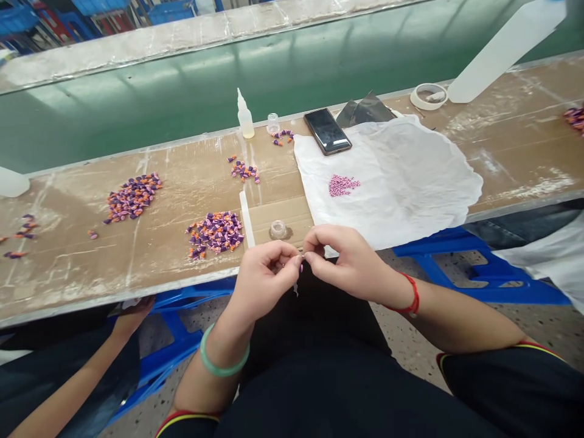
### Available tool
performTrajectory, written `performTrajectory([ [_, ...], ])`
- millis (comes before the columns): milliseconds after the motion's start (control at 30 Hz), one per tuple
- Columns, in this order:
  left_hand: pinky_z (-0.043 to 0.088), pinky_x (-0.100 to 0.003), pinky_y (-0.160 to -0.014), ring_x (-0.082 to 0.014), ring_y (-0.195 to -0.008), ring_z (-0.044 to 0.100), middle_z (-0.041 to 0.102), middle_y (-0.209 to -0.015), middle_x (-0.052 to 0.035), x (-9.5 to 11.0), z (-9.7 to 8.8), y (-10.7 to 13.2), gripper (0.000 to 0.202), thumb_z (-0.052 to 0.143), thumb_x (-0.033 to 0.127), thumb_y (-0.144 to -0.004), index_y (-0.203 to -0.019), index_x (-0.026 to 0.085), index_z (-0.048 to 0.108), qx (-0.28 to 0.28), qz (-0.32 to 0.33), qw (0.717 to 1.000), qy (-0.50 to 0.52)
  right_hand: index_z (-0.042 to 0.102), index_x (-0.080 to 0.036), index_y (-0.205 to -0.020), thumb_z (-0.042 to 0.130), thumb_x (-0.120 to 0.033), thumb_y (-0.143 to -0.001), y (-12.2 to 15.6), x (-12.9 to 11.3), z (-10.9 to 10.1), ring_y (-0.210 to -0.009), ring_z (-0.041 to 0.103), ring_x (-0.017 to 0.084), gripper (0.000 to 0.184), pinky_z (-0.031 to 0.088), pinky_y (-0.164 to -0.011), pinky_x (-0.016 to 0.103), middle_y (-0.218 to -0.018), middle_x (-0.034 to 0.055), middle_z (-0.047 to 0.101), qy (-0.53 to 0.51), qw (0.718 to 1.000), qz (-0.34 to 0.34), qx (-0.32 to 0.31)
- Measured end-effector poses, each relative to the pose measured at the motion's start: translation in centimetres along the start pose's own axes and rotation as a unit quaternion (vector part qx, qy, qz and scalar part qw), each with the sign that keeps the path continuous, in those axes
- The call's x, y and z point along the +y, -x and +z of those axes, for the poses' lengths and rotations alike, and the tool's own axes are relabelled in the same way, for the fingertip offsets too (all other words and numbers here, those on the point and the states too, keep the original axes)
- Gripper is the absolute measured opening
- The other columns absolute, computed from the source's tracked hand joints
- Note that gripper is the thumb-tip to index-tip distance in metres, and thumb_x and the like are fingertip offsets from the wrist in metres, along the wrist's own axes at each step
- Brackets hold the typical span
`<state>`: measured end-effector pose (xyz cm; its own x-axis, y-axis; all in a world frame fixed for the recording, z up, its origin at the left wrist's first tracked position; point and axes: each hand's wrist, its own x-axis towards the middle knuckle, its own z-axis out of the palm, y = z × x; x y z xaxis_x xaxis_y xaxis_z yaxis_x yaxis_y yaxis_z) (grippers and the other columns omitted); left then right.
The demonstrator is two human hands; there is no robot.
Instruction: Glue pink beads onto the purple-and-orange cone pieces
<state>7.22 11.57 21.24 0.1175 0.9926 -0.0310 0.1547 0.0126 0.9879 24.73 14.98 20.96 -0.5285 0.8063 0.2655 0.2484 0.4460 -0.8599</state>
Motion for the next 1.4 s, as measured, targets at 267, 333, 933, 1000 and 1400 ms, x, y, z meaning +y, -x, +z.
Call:
performTrajectory([
  [267, 0.043, -0.019, -0.048, -0.0095, -0.052, 0.054, 0.064, -0.06, -0.0002, -0.6, -1.2, 0.1, 0.018, 0.074, 0.033, -0.08, -0.076, 0.017, 0.066, -0.018, -0.021, 0.995, 0.1, 0.053, -0.018, -0.077, 0.053, -0.02, -0.085, -0.9, -0.1, 0.1, -0.062, 0.048, 0.011, 0.008, 0.04, -0.056, 0.023, -0.068, -0.0013, 0.055, -0.133, 0.986, 0.073, -0.063],
  [333, 0.042, -0.018, -0.047, -0.0086, -0.051, 0.053, 0.065, -0.062, 0.0002, -1.1, -1.5, 0.3, 0.021, 0.078, 0.034, -0.079, -0.081, 0.017, 0.066, -0.003, -0.033, 0.992, 0.12, 0.052, -0.018, -0.077, 0.053, -0.021, -0.086, -1.2, 0.0, 0.0, -0.062, 0.047, 0.011, 0.009, 0.04, -0.056, 0.023, -0.068, -0.0015, 0.053, -0.129, 0.986, 0.078, -0.072],
  [933, 0.054, -0.019, -0.057, -0.0127, -0.065, 0.065, 0.071, -0.075, -0.0033, -4.2, -3.5, 0.8, 0.005, 0.072, 0.016, -0.083, -0.079, 0.019, 0.073, 0.09, 0.078, 0.993, -0.008, 0.041, -0.021, -0.072, 0.049, -0.017, -0.083, -7.2, 3.7, -1.2, -0.06, 0.043, 0.013, 0.014, 0.031, -0.057, 0.026, -0.065, -0.0006, 0.05, 0.237, 0.95, -0.089, -0.18],
  [1000, 0.053, -0.019, -0.055, -0.0128, -0.068, 0.065, 0.069, -0.081, -0.0039, -4.4, -3.6, 0.7, 0.006, 0.069, 0.016, -0.085, -0.081, 0.019, 0.071, 0.086, 0.075, 0.993, 0.017, 0.041, -0.021, -0.073, 0.049, -0.016, -0.083, -7.4, 3.9, -1.1, -0.06, 0.042, 0.013, 0.013, 0.03, -0.057, 0.026, -0.066, -0.0008, 0.049, 0.244, 0.945, -0.105, -0.188],
  [1400, 0.048, -0.015, -0.043, -0.0112, -0.059, 0.066, 0.062, -0.073, -0.0005, -5.3, -3.6, 0.3, 0.016, 0.075, 0.027, -0.083, -0.083, 0.017, 0.063, 0.026, -0.04, 0.978, 0.202, 0.039, -0.021, -0.071, 0.052, -0.015, -0.082, -8.5, 3.8, -1.0, -0.058, 0.037, 0.013, 0.018, 0.027, -0.056, 0.027, -0.064, -0.0006, 0.044, 0.308, 0.915, -0.095, -0.242],
])
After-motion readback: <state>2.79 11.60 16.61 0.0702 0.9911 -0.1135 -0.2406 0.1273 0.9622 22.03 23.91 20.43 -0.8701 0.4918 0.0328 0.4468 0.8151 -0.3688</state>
